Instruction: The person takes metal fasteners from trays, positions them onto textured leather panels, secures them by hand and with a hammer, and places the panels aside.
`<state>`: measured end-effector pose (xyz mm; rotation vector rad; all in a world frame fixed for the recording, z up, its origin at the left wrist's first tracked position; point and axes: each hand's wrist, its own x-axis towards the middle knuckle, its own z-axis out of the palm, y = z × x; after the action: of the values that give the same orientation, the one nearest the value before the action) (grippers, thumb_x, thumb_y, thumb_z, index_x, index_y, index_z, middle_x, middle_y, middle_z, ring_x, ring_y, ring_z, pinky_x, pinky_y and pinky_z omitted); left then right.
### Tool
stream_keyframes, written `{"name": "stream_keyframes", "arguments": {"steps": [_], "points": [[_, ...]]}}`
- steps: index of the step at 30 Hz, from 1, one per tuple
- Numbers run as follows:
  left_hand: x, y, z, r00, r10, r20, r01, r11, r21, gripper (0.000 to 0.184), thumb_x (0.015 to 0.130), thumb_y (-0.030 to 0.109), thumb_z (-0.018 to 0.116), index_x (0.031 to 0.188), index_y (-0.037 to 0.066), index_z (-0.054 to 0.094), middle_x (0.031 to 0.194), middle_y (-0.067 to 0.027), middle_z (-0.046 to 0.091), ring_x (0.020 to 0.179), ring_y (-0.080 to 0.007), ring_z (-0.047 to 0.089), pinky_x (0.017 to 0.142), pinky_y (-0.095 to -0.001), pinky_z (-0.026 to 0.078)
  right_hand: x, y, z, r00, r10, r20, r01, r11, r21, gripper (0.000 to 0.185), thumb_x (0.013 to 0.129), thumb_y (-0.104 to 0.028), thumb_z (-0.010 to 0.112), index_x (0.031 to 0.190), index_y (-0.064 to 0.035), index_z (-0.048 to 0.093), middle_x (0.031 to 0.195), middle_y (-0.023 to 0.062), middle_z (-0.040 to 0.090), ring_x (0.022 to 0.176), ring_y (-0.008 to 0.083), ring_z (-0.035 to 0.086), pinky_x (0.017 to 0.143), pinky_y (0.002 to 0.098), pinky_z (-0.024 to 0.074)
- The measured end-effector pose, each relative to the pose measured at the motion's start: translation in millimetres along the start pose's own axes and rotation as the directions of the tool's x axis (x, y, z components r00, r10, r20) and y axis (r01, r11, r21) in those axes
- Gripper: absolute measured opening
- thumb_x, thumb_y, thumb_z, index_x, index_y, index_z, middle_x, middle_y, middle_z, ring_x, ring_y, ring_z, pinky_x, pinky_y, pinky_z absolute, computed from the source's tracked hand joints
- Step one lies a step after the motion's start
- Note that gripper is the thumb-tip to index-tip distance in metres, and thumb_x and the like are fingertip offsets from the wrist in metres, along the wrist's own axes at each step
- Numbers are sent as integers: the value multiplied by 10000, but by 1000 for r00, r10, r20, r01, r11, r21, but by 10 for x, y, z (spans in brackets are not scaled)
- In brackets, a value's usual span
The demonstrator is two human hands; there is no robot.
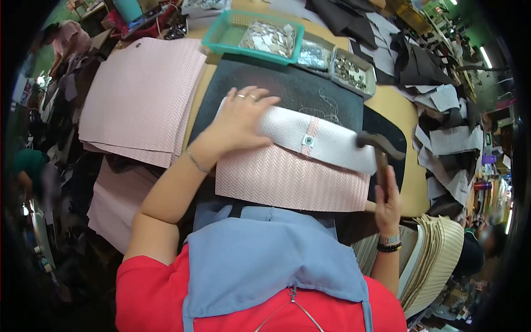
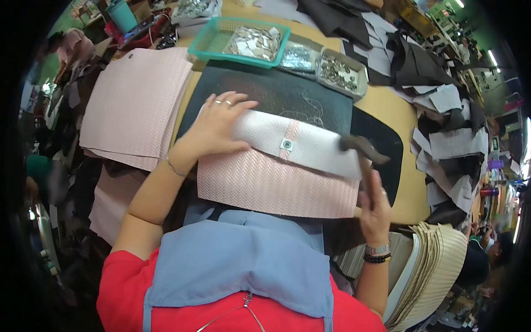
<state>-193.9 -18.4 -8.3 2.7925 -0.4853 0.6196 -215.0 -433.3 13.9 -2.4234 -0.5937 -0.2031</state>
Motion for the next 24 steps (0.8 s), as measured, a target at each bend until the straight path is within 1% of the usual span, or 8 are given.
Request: {"name": "stream_keyframes", "arguments": {"steps": [3, 7, 9, 11, 13, 15, 19, 24], "points": [[-16, -407, -234, 934, -97, 343, 171, 966, -192, 719, 657, 296, 817, 1289, 62, 565, 1165, -157, 634, 1142, -349, 591, 1006, -403, 452, -96, 664, -146, 979, 5, -202, -45, 980, -192, 518, 928, -33, 592, 1432, -65, 478, 1322, 213, 576, 1176, 343, 590, 980, 381, 461], [-58, -711, -142, 956, -101, 277, 224, 860, -458, 511, 768, 267, 763, 1197, 37, 606, 1059, -106, 656, 985, -267, 633, 872, -350, 503, -75, 998, -282, 951, 162, -264, -282, 806, -521, 479, 925, -71, 605, 1397, -67, 520, 1275, 212, 584, 1132, 371, 581, 953, 412, 476], [-31, -820, -62, 886, -285, 366, 456, 683, -570, 424, 848, 289, 724, 1171, 39, 611, 1019, -87, 650, 908, -213, 632, 805, -313, 513, 28, 956, -178, 970, 45, -239, -149, 886, -440, 473, 894, -127, 652, 1351, -45, 555, 1250, 214, 585, 1130, 375, 565, 978, 431, 451], [-23, -904, 99, 652, -520, 552, 719, 194, -667, 388, 942, 380, 637, 1162, 61, 609, 1009, -73, 626, 862, -154, 606, 772, -279, 505, 179, 831, 26, 993, -44, -113, -2, 926, -378, 505, 874, -147, 678, 1350, -38, 550, 1254, 216, 586, 1150, 376, 557, 1000, 439, 433], [-3, -604, -151, 445, -632, 635, 801, -37, -598, 453, 964, 437, 595, 1233, 73, 590, 1074, -81, 629, 905, -161, 604, 804, -291, 500, 337, 857, 235, 994, -103, -32, 89, 950, -300, 705, 761, -118, 722, 1415, -33, 472, 1242, 231, 597, 1161, 386, 556, 1015, 441, 424], [-132, -449, -196, 463, -450, 764, 809, -139, -572, 524, 970, 439, 581, 1314, 45, 538, 1169, -91, 623, 1010, -169, 594, 890, -317, 491, 498, 724, 388, 999, -38, -16, 38, 998, -53, 784, 707, -79, 725, 1435, -18, 440, 1198, 246, 613, 1114, 405, 578, 991, 441, 445], [-657, -17, -58, 847, -290, 446, 512, 217, -831, 590, 936, 312, 644, 1396, 8, 433, 1311, -127, 582, 1210, -191, 534, 1058, -355, 408, 681, 1002, 558, 956, 287, 56, -292, 934, 207, 633, 899, -99, 698, 1450, -1, 404, 908, 40, 624, 784, 123, 560, 703, 275, 456], [-807, 140, -461, 801, -529, 279, 550, 468, -691, 554, 877, 81, 562, 1400, -19, 408, 1283, -256, 583, 1218, -358, 565, 1064, -384, 416, 978, 567, 524, 988, 119, 95, -152, 811, 565, 416, 966, -31, 573, 1364, 39, 472, 991, 36, 626, 867, 75, 568, 792, 204, 436]]}}
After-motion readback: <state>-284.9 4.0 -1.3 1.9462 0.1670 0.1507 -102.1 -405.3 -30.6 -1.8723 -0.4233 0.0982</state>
